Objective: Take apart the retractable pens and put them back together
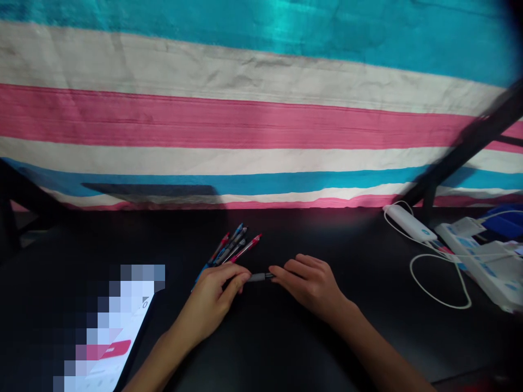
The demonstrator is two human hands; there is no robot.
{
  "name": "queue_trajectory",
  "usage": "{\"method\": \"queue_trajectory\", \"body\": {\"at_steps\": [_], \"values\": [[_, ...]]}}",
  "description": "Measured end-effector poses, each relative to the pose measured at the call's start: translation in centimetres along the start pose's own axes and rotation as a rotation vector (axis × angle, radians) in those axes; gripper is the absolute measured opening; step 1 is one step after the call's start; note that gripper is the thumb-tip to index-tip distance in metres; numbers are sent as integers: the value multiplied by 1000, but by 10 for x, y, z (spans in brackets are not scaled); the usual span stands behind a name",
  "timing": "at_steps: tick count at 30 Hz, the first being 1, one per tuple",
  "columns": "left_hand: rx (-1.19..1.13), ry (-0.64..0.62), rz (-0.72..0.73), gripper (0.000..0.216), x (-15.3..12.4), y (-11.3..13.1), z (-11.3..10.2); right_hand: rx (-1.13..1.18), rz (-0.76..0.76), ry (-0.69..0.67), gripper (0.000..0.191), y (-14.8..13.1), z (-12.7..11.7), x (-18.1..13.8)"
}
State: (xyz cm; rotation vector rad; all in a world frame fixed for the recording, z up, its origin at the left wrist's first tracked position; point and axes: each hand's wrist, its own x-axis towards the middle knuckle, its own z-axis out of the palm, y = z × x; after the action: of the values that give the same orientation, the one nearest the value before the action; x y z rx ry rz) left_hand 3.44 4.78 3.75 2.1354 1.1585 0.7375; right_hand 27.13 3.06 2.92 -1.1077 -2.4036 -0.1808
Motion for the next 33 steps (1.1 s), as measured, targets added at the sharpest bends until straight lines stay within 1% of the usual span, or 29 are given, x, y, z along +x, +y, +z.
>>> {"method": "queue_trajectory", "body": {"at_steps": [3, 5, 8, 10, 15, 18, 20, 22, 24, 26, 28, 30, 31, 33], "values": [[-4, 60, 37, 17, -2, -2, 2, -7, 7, -24, 23, -4, 2, 2], [-2, 98, 94, 13, -2, -5, 2, 29, 41, -65, 25, -6, 5, 4], [-8, 122, 166, 10, -1, -6, 1, 121, 92, -120, 29, -6, 6, 6], [-13, 142, 223, 10, 0, -6, 0, 205, 119, -136, 27, -6, 5, 7], [4, 236, 403, 16, -1, -3, 4, 426, 172, -180, 22, -7, -2, 7], [28, 258, 449, 20, -2, -2, 5, 521, 205, -191, 22, -7, -5, 8], [29, 261, 455, 21, -3, -2, 6, 583, 240, -196, 22, -7, -6, 10], [16, 243, 418, 19, -3, -2, 7, 646, 282, -205, 23, -4, -7, 10], [5, 218, 337, 15, -3, -4, 9, 650, 354, -166, 20, 1, -8, 10], [5, 181, 235, 11, -3, -4, 12, 606, 449, -66, 22, 7, -11, 10], [-4, 138, 141, 9, -2, -3, 15, 644, 545, 48, 32, 12, -15, 9], [-45, 87, 54, 8, -2, 2, 19, 838, 621, 112, 40, 14, -16, 8], [-79, 60, 11, 7, -2, 5, 20, 964, 656, 135, 41, 14, -15, 8], [-159, -29, -76, 8, -3, 13, 25, 1191, 714, 186, 32, 9, -9, 10]]}}
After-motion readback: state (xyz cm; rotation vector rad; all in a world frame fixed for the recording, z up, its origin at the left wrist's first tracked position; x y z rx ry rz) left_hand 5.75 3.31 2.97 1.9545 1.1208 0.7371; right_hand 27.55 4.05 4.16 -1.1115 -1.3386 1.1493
